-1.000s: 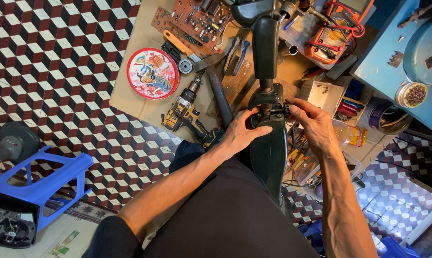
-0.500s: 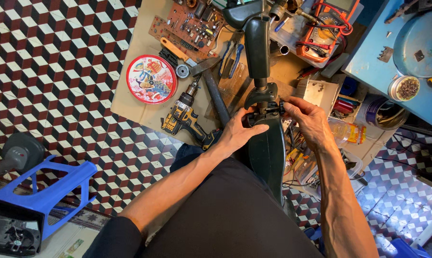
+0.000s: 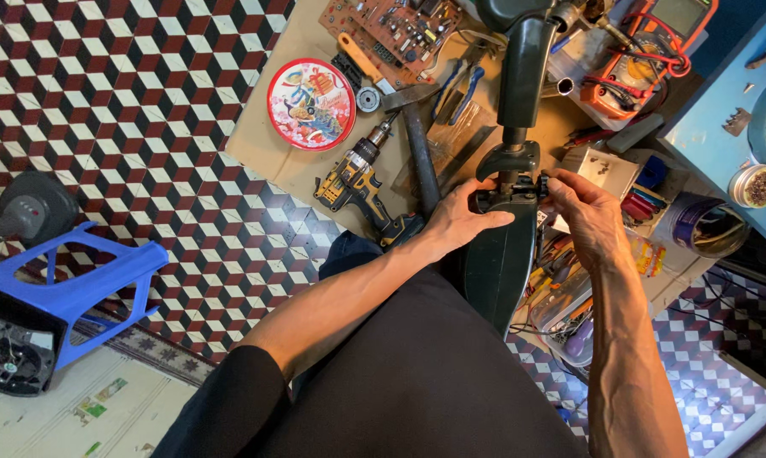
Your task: The person assembles a dark green appliance component on a cluttered workbench. They insert a small metal piece into a slot, attach a black plastic bracket, and use pliers to secure a wire or clip. The person then lifts the assembled unit to inspect the connection points.
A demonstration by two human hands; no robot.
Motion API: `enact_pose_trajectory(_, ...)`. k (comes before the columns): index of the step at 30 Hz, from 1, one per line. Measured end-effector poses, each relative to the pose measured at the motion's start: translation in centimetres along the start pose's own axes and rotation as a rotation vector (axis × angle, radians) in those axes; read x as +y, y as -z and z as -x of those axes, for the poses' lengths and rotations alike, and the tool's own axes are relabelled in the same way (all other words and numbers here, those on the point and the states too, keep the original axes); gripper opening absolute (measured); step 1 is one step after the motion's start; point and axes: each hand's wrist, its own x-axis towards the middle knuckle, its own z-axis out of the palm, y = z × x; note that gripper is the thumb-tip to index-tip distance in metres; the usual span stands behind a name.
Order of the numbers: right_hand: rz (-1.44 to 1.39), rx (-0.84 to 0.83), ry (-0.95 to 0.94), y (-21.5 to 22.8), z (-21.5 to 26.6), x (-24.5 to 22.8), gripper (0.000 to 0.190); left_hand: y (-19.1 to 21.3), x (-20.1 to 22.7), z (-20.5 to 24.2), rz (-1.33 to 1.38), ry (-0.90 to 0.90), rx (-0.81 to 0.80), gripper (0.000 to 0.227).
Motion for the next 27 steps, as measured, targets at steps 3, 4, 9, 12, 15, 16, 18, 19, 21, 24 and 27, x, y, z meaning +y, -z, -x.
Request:
enact_pose_trajectory(3,0.004,0.003,0.001,0.02,-0.09,0.2,0.05,-0.06,-0.4,0.01,0.004,-0.075,0.025,0.081)
enact_pose_trajectory(4,0.001,0.007,0.004,-0.01,-0.12,0.27,0.05,-0.08,-0.48,-0.03,0.0,-0.071,0.028,0.081)
enact_pose_trajectory(9,0.032,0.013,0.012,0.04,-0.22,0.39,0.048,-0.21,-0.75,-0.21,0.019,-0.046,0.021,0.083)
enact_pose_trajectory(12,0.004,0.005,0.007,-0.03,-0.19,0.42,0.048,-0.25,-0.9,-0.27,0.024,-0.071,0.033,0.083)
enact_pose_trajectory(15,0.004,0.001,0.013,0.01,-0.16,0.4,0.048,-0.35,-0.98,-0.36,0.012,-0.114,0.052,0.081)
enact_pose_trajectory(16,-0.016,-0.006,0.013,-0.04,-0.15,0.39,0.048,-0.33,-0.99,-0.37,0.028,-0.094,0.038,0.081)
enact_pose_trajectory(18,-0.033,-0.01,0.018,-0.15,-0.11,0.39,0.048,-0.25,-0.99,-0.34,0.044,-0.07,0.021,0.082)
enact_pose_trajectory(19,-0.03,-0.007,0.023,-0.15,-0.07,0.39,0.049,-0.25,-0.96,-0.34,0.046,-0.069,0.017,0.082)
enact_pose_trajectory(21,-0.027,-0.005,0.023,-0.09,-0.03,0.33,0.05,-0.25,-0.87,-0.35,0.039,-0.066,0.014,0.082)
enact_pose_trajectory(24,-0.021,-0.003,0.005,-0.15,-0.02,0.25,0.052,-0.13,-0.76,-0.3,0.009,-0.062,0.023,0.082)
enact_pose_trajectory(27,-0.002,0.013,-0.006,-0.03,-0.04,0.21,0.053,-0.22,-0.67,-0.44,-0.014,-0.057,0.024,0.083)
